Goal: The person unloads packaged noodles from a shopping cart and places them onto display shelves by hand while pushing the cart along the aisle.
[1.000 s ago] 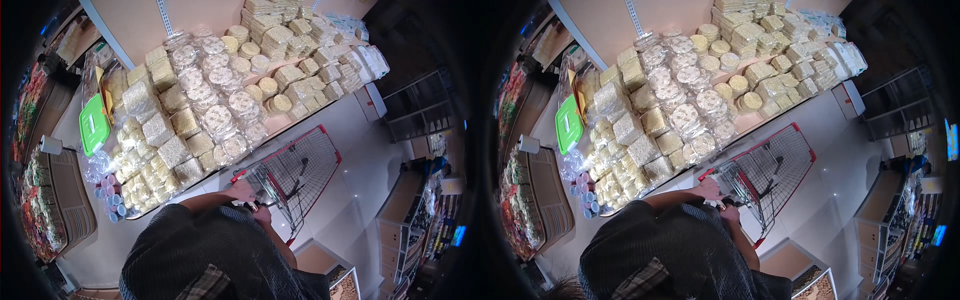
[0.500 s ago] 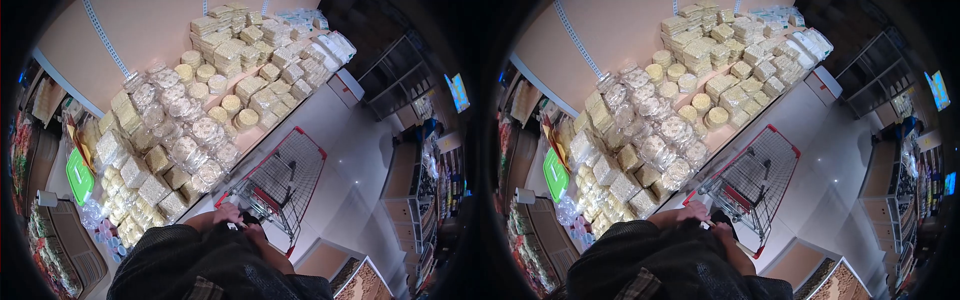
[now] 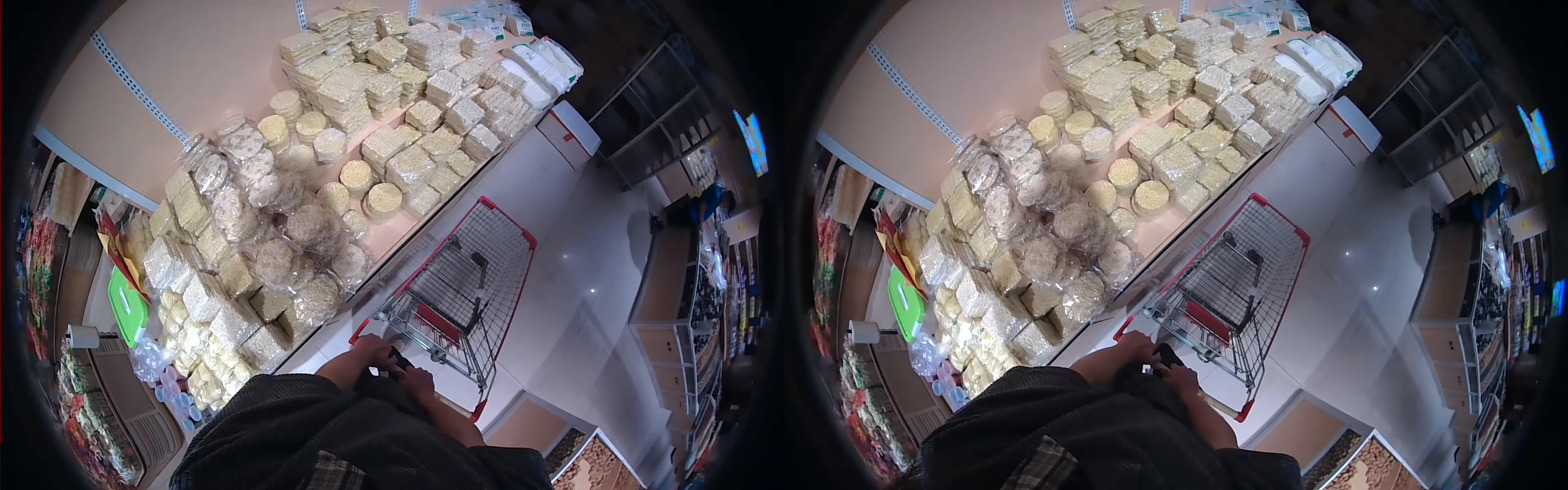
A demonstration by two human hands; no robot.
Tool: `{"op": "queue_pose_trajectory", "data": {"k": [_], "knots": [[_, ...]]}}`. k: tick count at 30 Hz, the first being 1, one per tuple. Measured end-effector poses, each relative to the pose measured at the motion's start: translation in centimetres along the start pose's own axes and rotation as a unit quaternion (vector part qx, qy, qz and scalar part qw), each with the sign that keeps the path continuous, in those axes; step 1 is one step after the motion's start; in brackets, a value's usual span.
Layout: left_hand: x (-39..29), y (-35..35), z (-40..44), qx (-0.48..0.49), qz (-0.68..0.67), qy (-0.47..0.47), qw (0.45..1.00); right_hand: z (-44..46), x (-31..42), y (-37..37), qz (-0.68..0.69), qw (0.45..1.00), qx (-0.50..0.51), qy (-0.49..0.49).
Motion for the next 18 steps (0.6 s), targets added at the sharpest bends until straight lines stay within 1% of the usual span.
{"op": "queue_pose_trajectory", "data": {"k": [1, 2, 5, 6, 9, 10, 13, 16, 18], "knots": [[-0.2, 0.2, 0.6, 0.008, 0.001, 0.000, 1.000, 0.5, -0.4, 0.1, 0.009, 1.000, 0.002, 0.002], [-0.6, 1.8, 0.3, 0.028, 0.003, 0.023, 0.999, 0.9, -0.6, 0.3, 0.020, 1.000, 0.004, 0.004], [-0.1, 2.5, 1.7, 0.014, 0.019, 0.011, 1.000, 2.0, -0.6, 1.7, 0.022, 1.000, -0.019, 0.002], [0.0, 2.6, 2.5, 0.037, 0.032, 0.004, 0.999, 2.1, -0.2, 1.7, 0.038, 0.999, -0.017, 0.001], [-0.4, 4.9, 2.8, 0.000, 0.058, -0.006, 0.998, 3.1, -0.3, 3.5, 0.063, 0.998, -0.015, 0.004], [0.0, 4.6, 3.6, -0.003, 0.081, -0.002, 0.997, 3.3, -0.2, 3.9, 0.065, 0.998, 0.002, 0.015], [0.0, 5.3, 4.0, 0.013, 0.092, 0.009, 0.996, 3.8, -0.5, 4.5, 0.089, 0.996, -0.004, -0.004], [-0.4, 5.8, 3.8, 0.021, 0.074, 0.028, 0.997, 4.5, -1.8, 2.7, 0.077, 0.997, 0.000, -0.007], [-0.3, 6.5, 4.0, 0.023, 0.081, 0.020, 0.996, 5.3, -2.0, 2.0, 0.070, 0.997, 0.008, 0.001]]}}
Point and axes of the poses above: each hand's wrist, its own z-axis towards the middle knuckle, its own y-axis out of the back of the hand, x = y × z, the point moved 8 cm from there along z, towards the middle knuckle, and after that the axes turned 7 degrees about y, right-handed, at the moved point
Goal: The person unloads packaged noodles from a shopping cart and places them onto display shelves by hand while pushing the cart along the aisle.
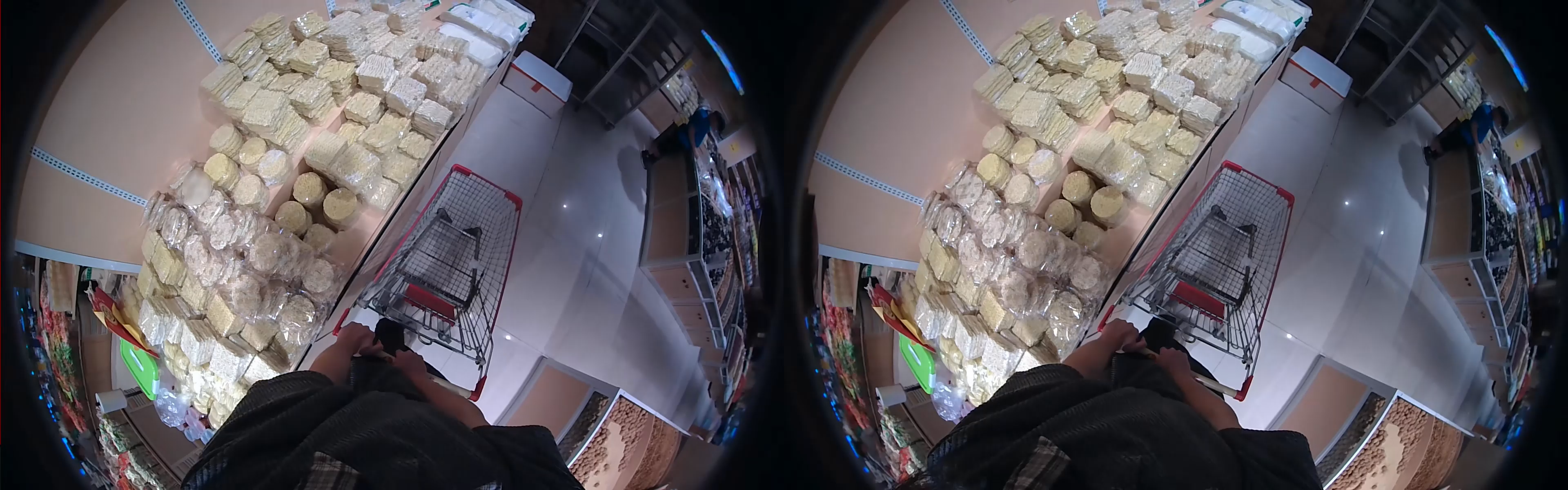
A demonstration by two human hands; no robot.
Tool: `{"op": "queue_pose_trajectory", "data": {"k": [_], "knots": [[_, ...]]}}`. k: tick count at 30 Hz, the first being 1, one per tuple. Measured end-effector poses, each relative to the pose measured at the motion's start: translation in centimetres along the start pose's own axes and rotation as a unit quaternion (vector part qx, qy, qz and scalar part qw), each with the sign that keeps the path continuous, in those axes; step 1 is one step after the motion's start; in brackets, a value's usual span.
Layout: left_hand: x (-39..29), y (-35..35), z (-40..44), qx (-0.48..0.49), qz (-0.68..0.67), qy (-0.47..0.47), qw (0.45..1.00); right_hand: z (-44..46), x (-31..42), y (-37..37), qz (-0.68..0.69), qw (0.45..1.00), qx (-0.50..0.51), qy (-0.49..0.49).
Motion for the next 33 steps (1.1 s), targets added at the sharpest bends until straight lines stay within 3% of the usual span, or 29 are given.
{"op": "queue_pose_trajectory", "data": {"k": [7, 13, 19, 27, 28, 31, 32, 33], "knots": [[1.0, 0.1, 3.0, 0.022, 0.026, -0.021, 0.999, 1.9, -0.7, 0.9, -0.026, 0.999, -0.023, -0.005], [0.7, 6.0, 4.9, -0.010, 0.040, -0.025, 0.999, 4.6, -1.1, 4.5, -0.037, 0.997, -0.069, 0.015], [-0.1, 10.1, 8.2, -0.024, 0.020, -0.020, 0.999, 7.3, -3.5, 8.3, -0.034, 0.999, -0.032, 0.009], [-1.6, 16.6, 13.6, -0.175, -0.023, -0.060, 0.982, 8.5, -3.9, 19.2, -0.059, 0.995, -0.073, -0.038], [-1.9, 17.0, 14.9, -0.131, 0.004, -0.040, 0.991, 9.1, -4.8, 19.8, -0.047, 0.993, -0.095, -0.045], [-2.9, 19.7, 16.7, -0.129, -0.002, -0.060, 0.990, 10.2, -6.1, 22.5, -0.047, 0.988, -0.144, -0.031], [-3.4, 21.1, 16.7, -0.109, 0.010, -0.057, 0.992, 10.7, -6.8, 23.1, -0.040, 0.993, -0.089, -0.069], [-3.7, 22.4, 17.4, -0.121, 0.007, -0.056, 0.991, 10.4, -6.7, 25.0, -0.023, 0.991, -0.102, -0.080]]}}
Point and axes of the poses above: each hand's wrist, its own z-axis towards the middle knuckle, its own y-axis out of the back of the hand, x = y × z, the point moved 8 cm from there along z, towards the middle knuckle, and after that the axes turned 7 degrees about y, right-handed, at the moved point
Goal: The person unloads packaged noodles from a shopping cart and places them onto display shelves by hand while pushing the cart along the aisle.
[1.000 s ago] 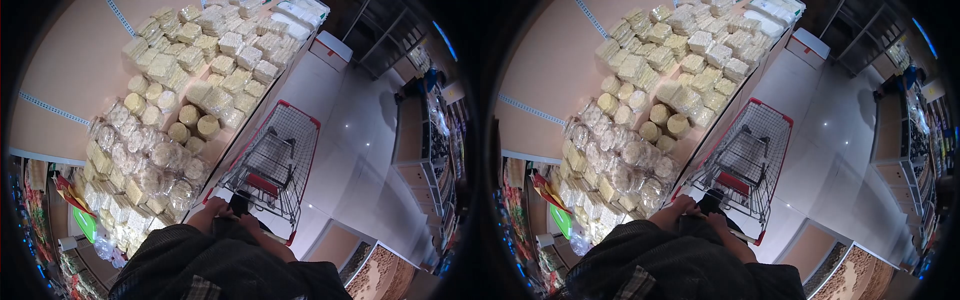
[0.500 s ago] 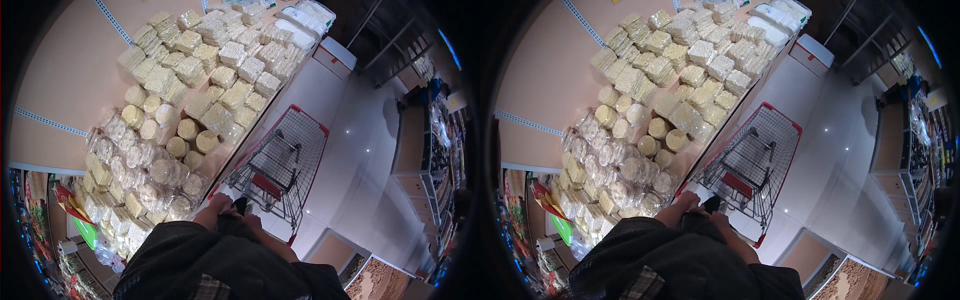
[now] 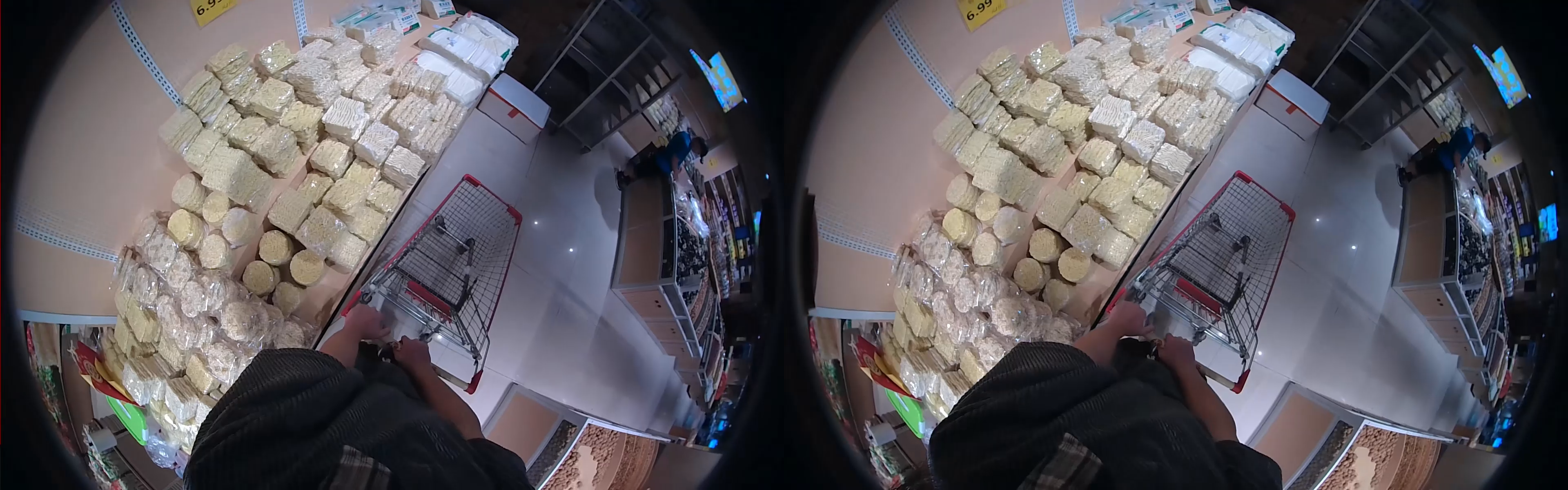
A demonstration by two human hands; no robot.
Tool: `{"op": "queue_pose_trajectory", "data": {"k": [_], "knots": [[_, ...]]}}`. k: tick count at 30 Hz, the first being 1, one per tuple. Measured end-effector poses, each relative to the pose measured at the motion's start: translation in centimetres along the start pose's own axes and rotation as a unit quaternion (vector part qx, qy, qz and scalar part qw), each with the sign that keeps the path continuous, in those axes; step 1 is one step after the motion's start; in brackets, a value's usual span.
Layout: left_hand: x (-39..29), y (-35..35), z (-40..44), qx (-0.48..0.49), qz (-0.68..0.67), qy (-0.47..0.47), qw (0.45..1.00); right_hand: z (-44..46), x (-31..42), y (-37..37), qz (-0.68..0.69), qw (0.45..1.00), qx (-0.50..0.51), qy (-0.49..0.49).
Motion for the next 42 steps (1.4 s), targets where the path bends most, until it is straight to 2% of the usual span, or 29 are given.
{"op": "queue_pose_trajectory", "data": {"k": [2, 4, 6, 9, 12, 14, 17, 20, 21, 24, 33, 37, 42], "knots": [[-0.2, 0.8, 1.5, -0.020, 0.003, 0.002, 1.000, -0.5, -0.3, 2.9, 0.040, 0.999, -0.023, -0.028], [0.5, -0.7, 3.9, -0.116, 0.000, -0.041, 0.992, -1.0, -2.7, 3.8, 0.000, 0.999, -0.047, 0.006], [0.5, -0.7, 5.8, -0.180, 0.003, -0.079, 0.980, -3.0, -7.0, 5.2, -0.055, 0.993, -0.088, -0.058], [-0.5, 1.7, 7.4, -0.128, 0.007, -0.076, 0.989, -6.2, -15.8, 3.5, -0.052, 0.985, -0.018, -0.164], [-1.4, 2.6, 9.6, -0.049, 0.018, -0.028, 0.998, -5.2, -16.4, 5.7, -0.060, 0.991, 0.016, -0.122], [-1.3, 3.3, 11.1, 0.009, 0.008, 0.000, 1.000, -4.2, -16.8, 6.8, -0.044, 0.990, 0.023, -0.130], [-2.8, 6.7, 12.1, 0.025, 0.032, 0.027, 0.999, -2.8, -17.7, 8.6, -0.046, 0.992, 0.023, -0.112], [-3.2, 7.1, 14.6, -0.017, 0.016, 0.022, 0.999, -1.1, -19.7, 9.4, -0.038, 0.993, 0.042, -0.105], [-3.8, 7.4, 15.4, 0.034, 0.030, 0.023, 0.999, -0.4, -20.6, 10.1, -0.036, 0.992, 0.054, -0.104], [-4.5, 8.1, 18.1, 0.044, 0.037, 0.015, 0.998, 1.3, -22.3, 12.7, -0.037, 0.991, 0.065, -0.108], [-6.5, 12.3, 24.6, 0.031, 0.047, 0.036, 0.998, 7.1, -26.9, 18.8, -0.047, 0.991, 0.052, -0.113], [-6.6, 12.8, 27.2, 0.036, 0.009, 0.030, 0.999, 9.0, -27.5, 22.1, -0.041, 0.991, 0.063, -0.112], [-6.8, 16.1, 30.3, 0.036, 0.007, 0.055, 0.998, 13.7, -29.8, 24.6, -0.023, 0.981, 0.186, -0.055]]}}
Point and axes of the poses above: each hand's wrist, its own z-axis towards the middle knuckle, its own y-axis out of the back of the hand, x = y × z, the point moved 8 cm from there along z, towards the middle knuckle, and after that the axes turned 7 degrees about y, right-handed, at the moved point
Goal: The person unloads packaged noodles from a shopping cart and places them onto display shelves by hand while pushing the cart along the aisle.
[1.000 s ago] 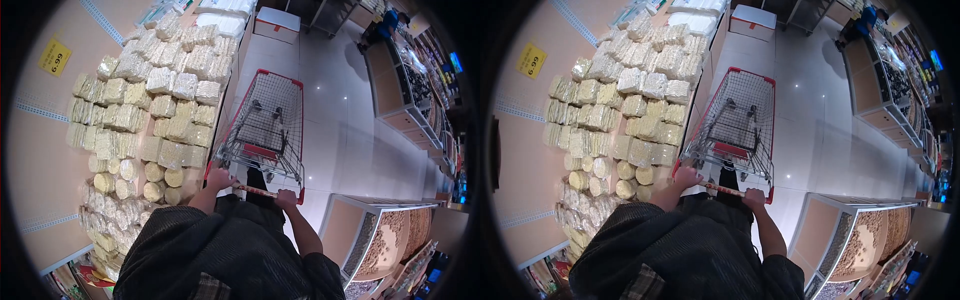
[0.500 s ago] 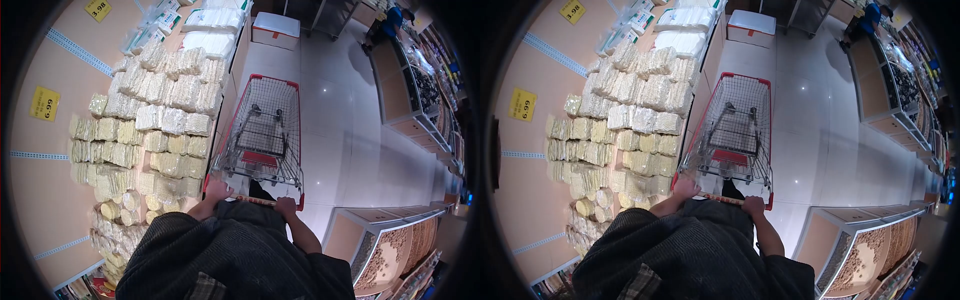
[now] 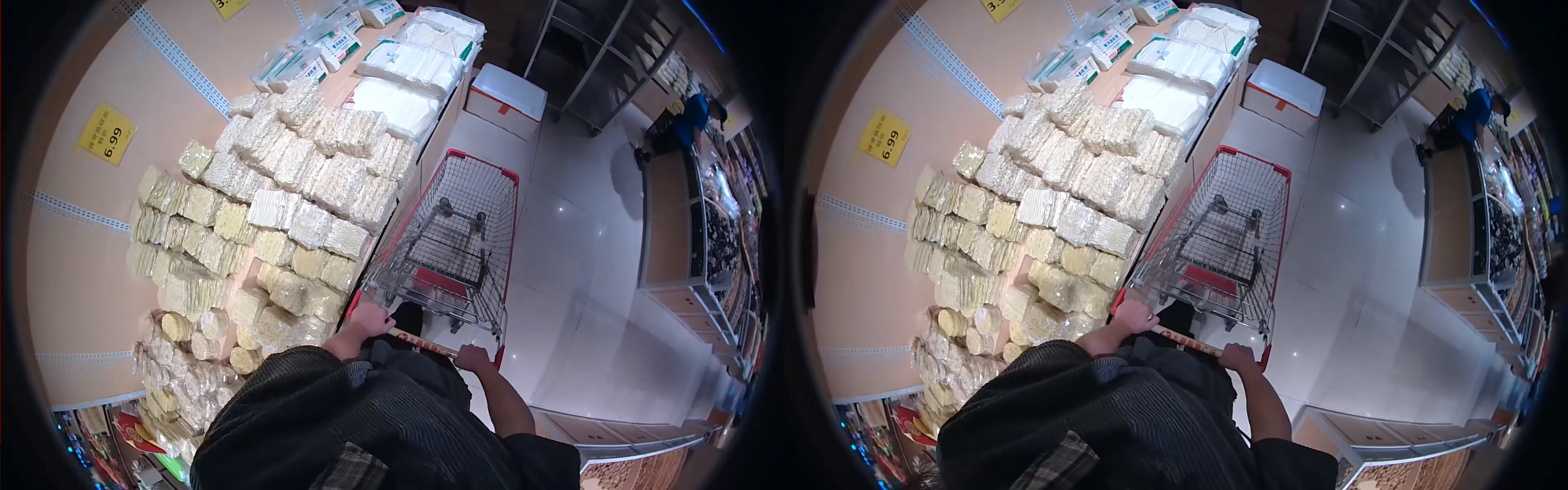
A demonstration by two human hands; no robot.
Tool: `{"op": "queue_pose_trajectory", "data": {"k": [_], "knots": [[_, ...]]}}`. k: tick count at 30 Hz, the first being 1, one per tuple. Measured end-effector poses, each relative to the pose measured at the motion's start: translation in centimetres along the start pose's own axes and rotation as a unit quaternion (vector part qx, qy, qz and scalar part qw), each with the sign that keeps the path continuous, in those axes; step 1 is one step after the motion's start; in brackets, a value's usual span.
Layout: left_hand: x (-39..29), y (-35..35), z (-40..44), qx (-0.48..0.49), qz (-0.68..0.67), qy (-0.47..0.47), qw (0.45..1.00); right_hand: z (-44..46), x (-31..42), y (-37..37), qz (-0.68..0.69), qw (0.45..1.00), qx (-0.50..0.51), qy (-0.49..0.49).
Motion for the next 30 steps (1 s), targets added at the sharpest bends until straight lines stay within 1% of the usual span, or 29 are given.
{"op": "queue_pose_trajectory", "data": {"k": [2, 4, 7, 10, 11, 13, 15, 16, 17, 18, 19, 21, 23, 25, 30], "knots": [[-0.4, 0.6, 1.6, -0.007, -0.003, -0.017, 1.000, 1.1, -0.2, 1.3, -0.057, 0.997, -0.001, 0.050], [0.0, 1.5, 2.5, -0.009, 0.008, -0.032, 0.999, 2.3, -0.4, 2.9, -0.051, 0.997, -0.017, 0.053], [-0.3, 4.1, 3.8, 0.005, 0.001, -0.010, 1.000, 2.9, -0.7, 4.7, -0.024, 0.999, -0.009, 0.032], [-0.1, 6.0, 5.5, -0.046, -0.134, -0.075, 0.987, 5.3, -1.9, 5.1, -0.017, 0.997, -0.027, 0.066], [-0.1, 7.4, 5.8, -0.103, -0.208, -0.075, 0.970, 4.9, -2.2, 5.8, -0.015, 0.998, -0.018, 0.058], [1.2, 11.2, 6.5, -0.209, -0.340, -0.082, 0.913, 4.6, -1.3, 7.9, 0.004, 0.999, -0.009, 0.043], [3.2, 17.1, 7.1, -0.322, -0.399, -0.005, 0.859, 5.7, -1.8, 9.0, 0.008, 0.998, -0.032, 0.048], [4.6, 20.8, 7.7, -0.393, -0.310, 0.003, 0.865, 5.7, -2.1, 8.4, 0.008, 0.998, -0.035, 0.052], [7.2, 22.8, 9.5, -0.453, -0.244, 0.073, 0.854, 5.9, -2.1, 8.7, 0.001, 0.999, 0.004, 0.046], [7.8, 27.1, 8.9, -0.517, -0.219, 0.069, 0.825, 6.8, -2.7, 8.1, 0.007, 0.999, 0.008, 0.049], [9.9, 28.6, 10.2, -0.533, -0.168, 0.121, 0.820, 6.7, -2.5, 8.4, 0.000, 0.999, 0.002, 0.053], [15.2, 28.7, 14.6, -0.447, -0.150, 0.261, 0.842, 7.0, -2.4, 9.2, -0.011, 0.998, -0.012, 0.056], [17.9, 27.7, 16.9, -0.380, -0.171, 0.257, 0.872, 7.0, -2.5, 9.1, -0.013, 0.998, -0.028, 0.052], [17.5, 28.0, 17.7, -0.309, -0.188, 0.264, 0.894, 6.0, -1.8, 9.9, -0.015, 0.998, -0.035, 0.045], [18.1, 28.5, 17.3, -0.291, -0.204, 0.257, 0.899, 3.6, -0.6, 11.2, 0.011, 0.998, -0.057, 0.034]]}}
Point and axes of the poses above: each hand's wrist, its own z-axis towards the middle knuckle, its own y-axis out of the back of the hand, x = y × z, the point moved 8 cm from there along z, towards the middle knuckle, and after that the axes turned 7 degrees about y, right-handed, at the moved point
